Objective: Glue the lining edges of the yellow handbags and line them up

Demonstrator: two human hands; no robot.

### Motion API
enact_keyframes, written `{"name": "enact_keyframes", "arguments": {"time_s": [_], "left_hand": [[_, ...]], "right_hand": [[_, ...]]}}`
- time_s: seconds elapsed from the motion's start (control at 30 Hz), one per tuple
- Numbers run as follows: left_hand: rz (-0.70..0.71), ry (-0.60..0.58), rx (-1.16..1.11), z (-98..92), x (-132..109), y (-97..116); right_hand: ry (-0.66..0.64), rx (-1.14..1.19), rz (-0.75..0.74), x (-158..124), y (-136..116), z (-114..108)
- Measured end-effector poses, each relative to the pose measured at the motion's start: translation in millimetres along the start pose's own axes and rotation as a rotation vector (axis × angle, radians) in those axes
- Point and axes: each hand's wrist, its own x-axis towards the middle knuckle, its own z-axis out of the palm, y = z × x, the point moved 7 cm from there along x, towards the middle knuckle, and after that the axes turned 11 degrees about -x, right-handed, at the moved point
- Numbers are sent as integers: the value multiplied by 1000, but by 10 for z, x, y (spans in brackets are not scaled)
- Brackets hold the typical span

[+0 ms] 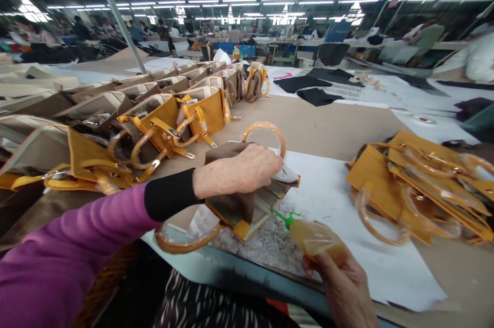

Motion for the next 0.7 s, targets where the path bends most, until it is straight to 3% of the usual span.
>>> {"name": "enact_keyframes", "arguments": {"time_s": [0.13,0.33,0.43,0.57,0.7], "left_hand": [[-20,-37,-22,-15,36,-35],[-20,-8,-27,-41,128,-82],[-5,0,-9,-52,169,-107],[-48,-35,-16,-87,209,-133],[-58,-28,-44,-116,238,-151]], "right_hand": [[42,-194,-17,28,-51,-17],[90,-271,-155,130,-110,13],[42,-326,-239,150,-141,68],[-22,-317,-367,72,-362,127],[134,-193,-281,21,-659,-172]]}}
